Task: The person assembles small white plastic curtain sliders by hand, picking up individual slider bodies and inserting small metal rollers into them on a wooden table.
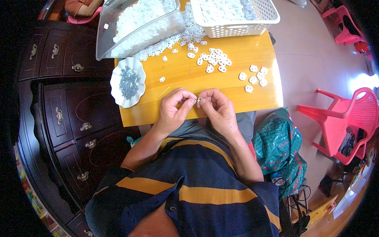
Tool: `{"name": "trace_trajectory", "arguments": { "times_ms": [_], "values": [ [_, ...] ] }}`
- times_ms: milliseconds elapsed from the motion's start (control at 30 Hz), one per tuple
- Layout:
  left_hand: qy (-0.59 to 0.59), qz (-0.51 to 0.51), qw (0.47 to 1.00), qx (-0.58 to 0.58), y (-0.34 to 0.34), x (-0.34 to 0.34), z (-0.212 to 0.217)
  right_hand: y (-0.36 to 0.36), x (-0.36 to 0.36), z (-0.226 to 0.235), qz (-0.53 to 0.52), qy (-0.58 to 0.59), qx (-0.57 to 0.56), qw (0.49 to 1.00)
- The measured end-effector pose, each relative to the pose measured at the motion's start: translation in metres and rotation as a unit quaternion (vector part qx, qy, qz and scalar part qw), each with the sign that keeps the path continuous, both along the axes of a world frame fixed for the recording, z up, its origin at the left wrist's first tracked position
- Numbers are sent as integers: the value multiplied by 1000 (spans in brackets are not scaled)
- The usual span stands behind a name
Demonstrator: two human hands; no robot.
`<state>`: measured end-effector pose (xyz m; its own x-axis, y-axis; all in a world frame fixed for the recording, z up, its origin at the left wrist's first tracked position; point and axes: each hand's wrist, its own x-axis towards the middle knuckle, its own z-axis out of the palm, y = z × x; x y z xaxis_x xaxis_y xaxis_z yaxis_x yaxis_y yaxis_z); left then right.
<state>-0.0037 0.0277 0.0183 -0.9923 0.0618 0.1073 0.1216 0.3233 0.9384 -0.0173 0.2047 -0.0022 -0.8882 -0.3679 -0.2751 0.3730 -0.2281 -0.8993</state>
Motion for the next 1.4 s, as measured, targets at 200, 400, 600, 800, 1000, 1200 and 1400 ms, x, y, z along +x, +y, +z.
{"name": "trace_trajectory", "arguments": {
  "times_ms": [200, 400, 600, 800, 1000, 1200, 1400],
  "values": [
    [-2, -6, 1000, -20, 1, -2, 1, 1, 1, -2, -1, 4, 5, 1000],
    [-11, -14, 999, -34, 0, -2, 2, -1, 1, -2, -12, 5, 3, 1000],
    [-11, -14, 999, -42, 4, -4, 6, -1, 2, -3, -24, 6, 5, 1000],
    [-5, -13, 999, -50, 6, -5, 6, -1, 5, -6, -40, 20, 5, 999],
    [-50, -8, 998, 24, 11, -7, 3, 5, 1, -1, -45, -1, -15, 999],
    [-35, -6, 999, 23, 14, -19, -1, 21, -5, -4, -88, -4, -47, 995],
    [20, 12, 995, -96, 20, -43, -3, 31, -9, -5, -152, 27, -30, 987]
  ]
}}
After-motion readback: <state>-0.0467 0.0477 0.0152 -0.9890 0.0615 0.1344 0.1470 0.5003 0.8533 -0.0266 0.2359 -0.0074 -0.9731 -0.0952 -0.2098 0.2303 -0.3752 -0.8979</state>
